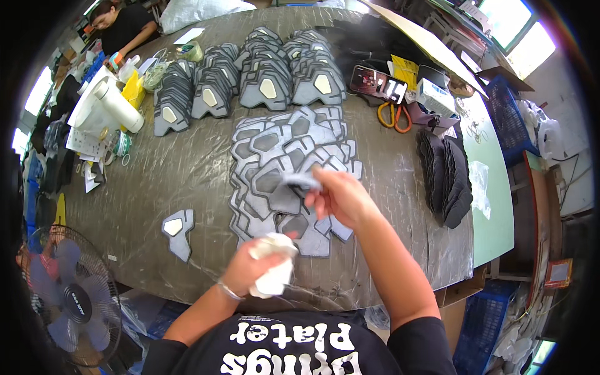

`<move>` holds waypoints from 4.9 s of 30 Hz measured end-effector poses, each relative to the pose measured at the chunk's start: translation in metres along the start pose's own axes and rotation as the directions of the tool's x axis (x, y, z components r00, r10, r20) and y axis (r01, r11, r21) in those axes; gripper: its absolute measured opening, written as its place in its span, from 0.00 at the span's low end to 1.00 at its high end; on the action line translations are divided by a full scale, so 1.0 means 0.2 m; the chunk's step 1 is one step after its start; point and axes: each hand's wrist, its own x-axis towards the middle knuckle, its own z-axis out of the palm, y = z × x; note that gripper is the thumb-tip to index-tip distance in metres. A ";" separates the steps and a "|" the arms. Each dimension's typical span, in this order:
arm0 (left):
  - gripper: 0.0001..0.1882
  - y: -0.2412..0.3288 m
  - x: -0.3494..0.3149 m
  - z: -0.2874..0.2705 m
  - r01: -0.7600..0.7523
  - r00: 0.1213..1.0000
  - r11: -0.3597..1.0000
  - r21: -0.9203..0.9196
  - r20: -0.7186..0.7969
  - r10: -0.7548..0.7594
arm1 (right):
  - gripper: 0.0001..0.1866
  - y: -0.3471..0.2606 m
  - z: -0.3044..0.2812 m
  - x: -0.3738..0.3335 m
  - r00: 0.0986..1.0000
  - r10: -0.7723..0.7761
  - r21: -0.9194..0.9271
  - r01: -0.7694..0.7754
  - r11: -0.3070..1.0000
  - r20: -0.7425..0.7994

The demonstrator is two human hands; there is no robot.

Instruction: The person applies padding to grey shoe upper components by hand, handling them one at a time from a stack on the table and placing them into a collection area. The person then gathers and aligns the stacked components on the table and retrieves more padding from a plastic bag.

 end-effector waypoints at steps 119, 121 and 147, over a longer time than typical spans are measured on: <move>0.09 -0.06 -0.30 -0.13 0.178 0.967 0.969 -0.172 -0.150 -0.205 | 0.11 0.46 0.20 -0.39 0.970 0.162 -0.550 -0.237 0.801 -0.182; 0.09 -0.07 -0.30 -0.15 0.190 0.965 0.961 -0.203 -0.143 -0.221 | 0.11 0.45 0.21 -0.37 0.963 0.185 -0.570 -0.266 0.778 -0.197; 0.15 -0.08 -0.28 -0.16 0.189 0.979 0.977 -0.100 -0.057 -0.195 | 0.13 0.49 0.23 -0.35 0.916 0.166 -0.527 -0.351 0.774 -0.366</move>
